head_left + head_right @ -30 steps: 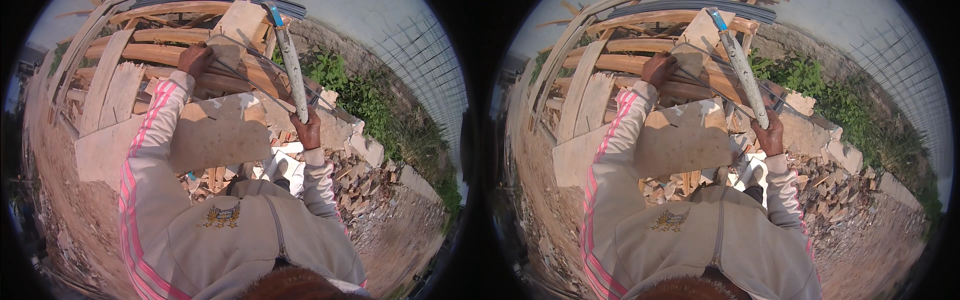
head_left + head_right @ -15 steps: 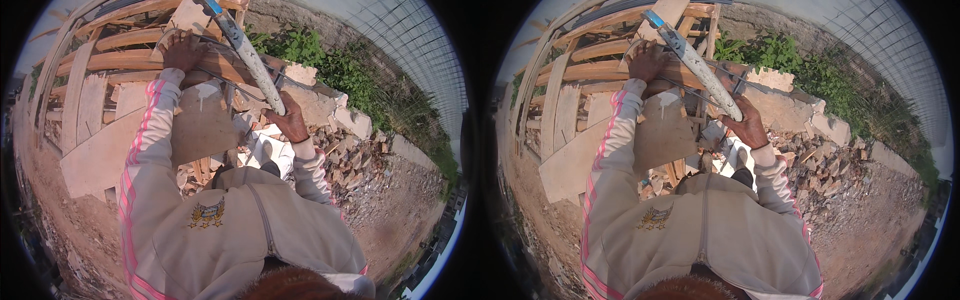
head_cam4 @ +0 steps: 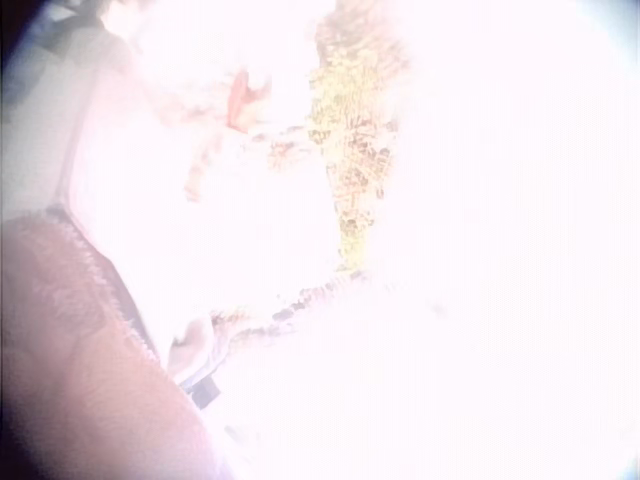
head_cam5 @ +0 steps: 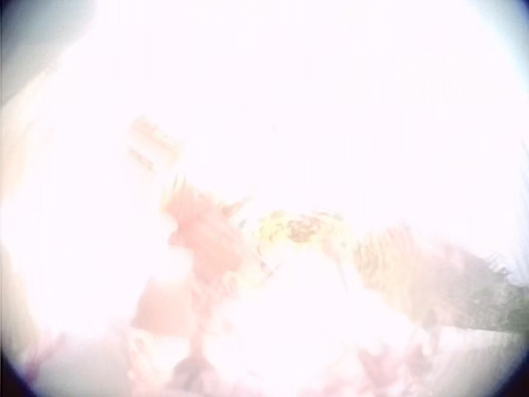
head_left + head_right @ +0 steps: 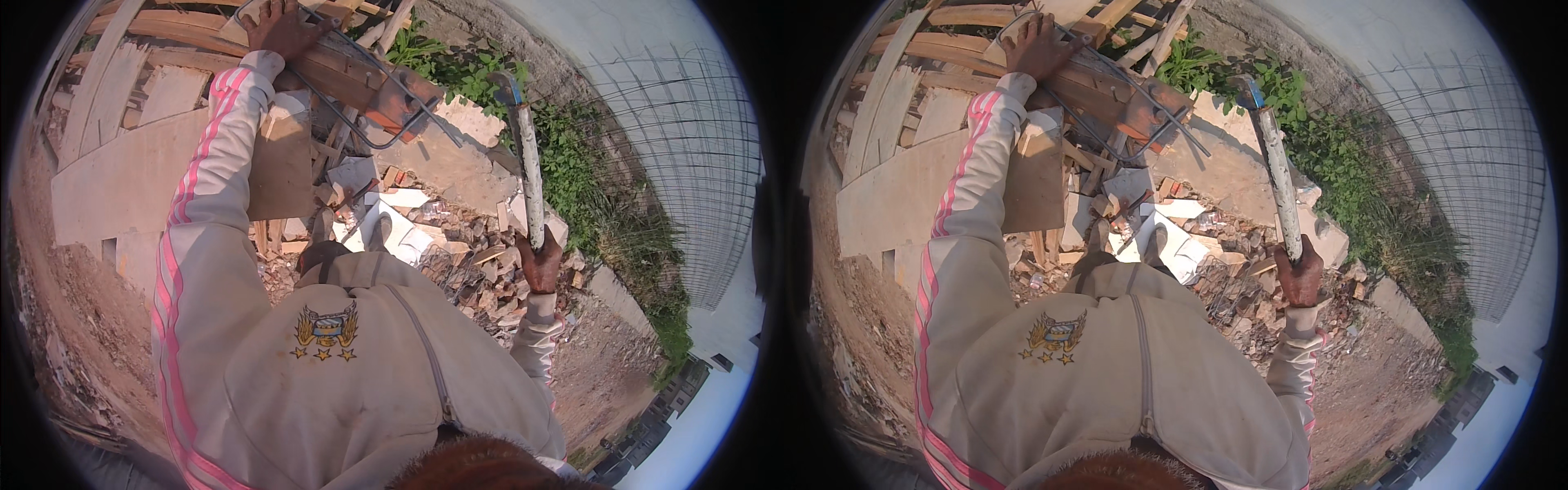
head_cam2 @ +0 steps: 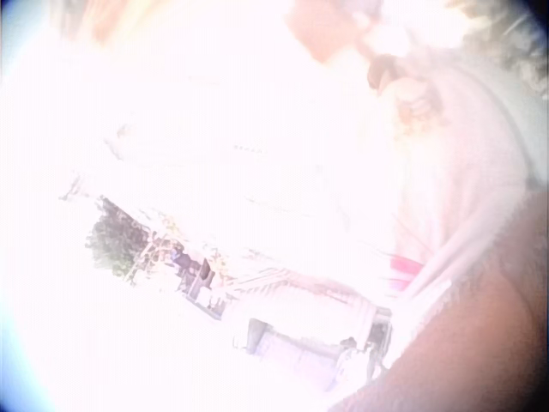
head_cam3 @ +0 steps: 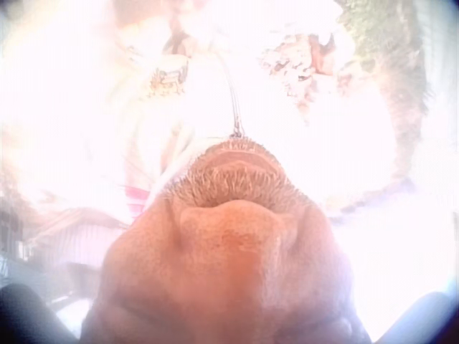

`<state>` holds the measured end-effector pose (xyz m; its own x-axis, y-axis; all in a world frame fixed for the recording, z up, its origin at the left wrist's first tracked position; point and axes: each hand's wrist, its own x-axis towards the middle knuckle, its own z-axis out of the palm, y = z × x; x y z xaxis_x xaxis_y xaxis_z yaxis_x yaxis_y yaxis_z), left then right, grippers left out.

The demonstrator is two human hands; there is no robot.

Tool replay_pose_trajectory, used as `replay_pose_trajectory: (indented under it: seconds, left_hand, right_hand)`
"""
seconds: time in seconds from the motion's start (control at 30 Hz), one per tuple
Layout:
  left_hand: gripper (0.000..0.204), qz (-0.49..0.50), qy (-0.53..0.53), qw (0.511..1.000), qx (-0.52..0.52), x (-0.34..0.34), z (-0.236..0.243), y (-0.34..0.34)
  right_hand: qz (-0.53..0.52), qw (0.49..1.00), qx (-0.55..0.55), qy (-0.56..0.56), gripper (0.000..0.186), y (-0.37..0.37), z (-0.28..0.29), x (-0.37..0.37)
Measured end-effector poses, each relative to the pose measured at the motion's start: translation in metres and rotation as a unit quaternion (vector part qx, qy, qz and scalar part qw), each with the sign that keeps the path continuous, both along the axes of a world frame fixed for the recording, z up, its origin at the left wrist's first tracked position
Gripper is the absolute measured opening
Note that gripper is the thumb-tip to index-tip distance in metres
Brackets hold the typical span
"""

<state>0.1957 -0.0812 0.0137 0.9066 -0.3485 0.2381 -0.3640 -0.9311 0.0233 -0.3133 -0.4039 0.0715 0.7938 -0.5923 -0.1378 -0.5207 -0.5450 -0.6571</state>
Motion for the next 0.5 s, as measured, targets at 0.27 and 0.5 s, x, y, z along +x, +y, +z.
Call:
replay_pose_trajectory:
  seconds: [0.27, 0.5]
  left_hand:
    - [0.114, 0.032, -0.007, 0.999, 0.004, -0.018, 0.009, 0.006]
    - [0.115, 0.046, -0.002, 0.999, 0.003, -0.038, 0.011, -0.001]
  right_hand:
    - [0.201, 0.969, -0.130, 0.060, 0.025, -0.112, 0.024, 0.049]
    - [0.328, 0.917, -0.205, 0.099, 0.025, -0.168, 0.040, 0.132]
